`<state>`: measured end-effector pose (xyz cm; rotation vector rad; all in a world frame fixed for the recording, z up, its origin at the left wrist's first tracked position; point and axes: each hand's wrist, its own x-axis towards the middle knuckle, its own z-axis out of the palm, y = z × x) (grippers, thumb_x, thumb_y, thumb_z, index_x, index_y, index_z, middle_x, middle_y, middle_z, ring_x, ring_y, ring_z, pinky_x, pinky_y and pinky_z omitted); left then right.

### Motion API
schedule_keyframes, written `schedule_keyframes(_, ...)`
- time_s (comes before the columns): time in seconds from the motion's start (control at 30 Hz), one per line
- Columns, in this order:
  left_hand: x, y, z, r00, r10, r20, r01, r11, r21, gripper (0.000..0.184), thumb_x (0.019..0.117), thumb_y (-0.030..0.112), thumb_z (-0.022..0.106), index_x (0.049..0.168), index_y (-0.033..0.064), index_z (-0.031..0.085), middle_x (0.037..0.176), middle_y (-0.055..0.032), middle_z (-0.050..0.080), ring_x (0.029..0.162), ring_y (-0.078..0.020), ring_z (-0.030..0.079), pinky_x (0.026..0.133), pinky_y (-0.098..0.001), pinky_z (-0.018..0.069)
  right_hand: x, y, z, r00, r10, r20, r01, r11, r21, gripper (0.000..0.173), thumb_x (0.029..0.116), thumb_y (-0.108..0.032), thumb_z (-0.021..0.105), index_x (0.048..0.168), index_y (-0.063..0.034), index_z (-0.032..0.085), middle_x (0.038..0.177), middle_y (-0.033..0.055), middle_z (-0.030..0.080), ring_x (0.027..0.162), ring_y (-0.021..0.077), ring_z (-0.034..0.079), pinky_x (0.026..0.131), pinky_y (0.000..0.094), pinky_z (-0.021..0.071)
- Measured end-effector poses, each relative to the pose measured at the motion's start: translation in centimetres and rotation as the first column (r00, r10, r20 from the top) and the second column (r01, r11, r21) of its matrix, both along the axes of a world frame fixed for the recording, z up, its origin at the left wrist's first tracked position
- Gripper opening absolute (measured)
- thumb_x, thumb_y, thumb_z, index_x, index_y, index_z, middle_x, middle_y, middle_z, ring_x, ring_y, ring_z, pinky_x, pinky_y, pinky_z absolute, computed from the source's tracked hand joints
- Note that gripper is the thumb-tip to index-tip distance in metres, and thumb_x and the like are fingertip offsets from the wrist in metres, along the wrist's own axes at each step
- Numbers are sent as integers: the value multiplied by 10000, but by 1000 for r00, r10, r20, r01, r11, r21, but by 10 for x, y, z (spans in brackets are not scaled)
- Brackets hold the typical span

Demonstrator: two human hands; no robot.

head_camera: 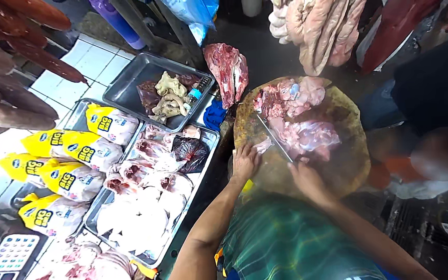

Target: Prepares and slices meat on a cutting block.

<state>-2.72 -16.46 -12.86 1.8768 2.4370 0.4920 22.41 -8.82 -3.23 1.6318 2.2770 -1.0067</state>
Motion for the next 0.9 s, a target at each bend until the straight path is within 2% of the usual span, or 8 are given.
schedule_keyframes(0.07, -4, -5, 7, 995, 8, 100, 5, 993, -120, 704, 922, 648, 630, 1462, 199, 568, 1594, -154, 425, 1483, -364, 386, 1166, -589, 372, 6, -1, 13, 999, -33, -13, 33, 999, -1, 680, 1071, -614, 303, 1288, -47, 610, 1019, 187, 720, 1026, 353, 709, 906, 555, 553)
schedule_keyframes(0.1, -5, -5, 9, 991, -3, 131, 21, 990, -137, 755, 904, 626, 682, 1496, 183, 525, 1586, -167, 428, 1457, -367, 421, 1149, -581, 400, 8, -2, 21, 998, -36, -55, 38, 999, 37, 669, 1076, -601, 308, 1319, -54, 605, 1001, 178, 725, 1000, 345, 714, 899, 546, 557)
schedule_keyframes(0.27, -8, -2, 4, 992, -113, 63, 118, 991, -68, 372, 1065, 321, 534, 1345, 105, 650, 1311, -129, 664, 1263, -308, 613, 1063, -478, 500, 1, -10, 15, 940, 80, -331, 27, 952, 306, 544, 1072, -516, 413, 1067, -26, 648, 746, 113, 647, 711, 272, 679, 683, 474, 574)
schedule_keyframes(0.43, 0, 0, 9, 996, -71, 56, 76, 991, -110, 377, 989, 228, 625, 1332, 71, 644, 1333, -147, 652, 1252, -335, 613, 1033, -493, 517, 8, 3, 0, 999, 53, 12, -53, 998, -18, 669, 1066, -623, 312, 1183, -47, 632, 978, 179, 709, 992, 351, 710, 867, 551, 561)
schedule_keyframes(0.53, 7, 3, 12, 996, 26, 88, -11, 986, -169, 422, 989, 244, 606, 1368, 59, 616, 1358, -165, 632, 1267, -362, 591, 1044, -517, 504, 10, -1, 28, 994, 14, -105, -8, 998, 58, 631, 1080, -575, 342, 1274, -45, 624, 945, 171, 719, 943, 338, 718, 862, 534, 565)
schedule_keyframes(0.67, 18, 8, 17, 986, 125, 108, -98, 968, -232, 356, 985, 226, 619, 1290, 43, 621, 1287, -193, 639, 1219, -392, 611, 950, -539, 555, 0, -10, 16, 932, 83, -353, 4, 971, 239, 553, 1069, -516, 427, 1093, -11, 650, 774, 132, 659, 738, 292, 687, 702, 493, 578)
schedule_keyframes(0.77, 20, 16, 33, 937, 245, 250, -177, 948, -264, 366, 969, 231, 665, 1281, 46, 617, 1214, -208, 663, 1104, -396, 670, 880, -591, 575, 5, -4, -7, 987, 123, -108, -122, 992, 13, 650, 1058, -618, 357, 1209, -48, 631, 950, 172, 713, 942, 344, 717, 848, 555, 572)
schedule_keyframes(0.9, 25, 38, 70, 838, 296, 458, -193, 947, -258, 331, 979, 257, 683, 1251, 73, 641, 1079, -171, 722, 991, -346, 715, 884, -584, 575, 28, 14, 5, 1000, -9, 14, 11, 993, -119, 688, 1059, -634, 330, 1168, -34, 648, 1021, 207, 705, 1023, 379, 697, 887, 591, 549)
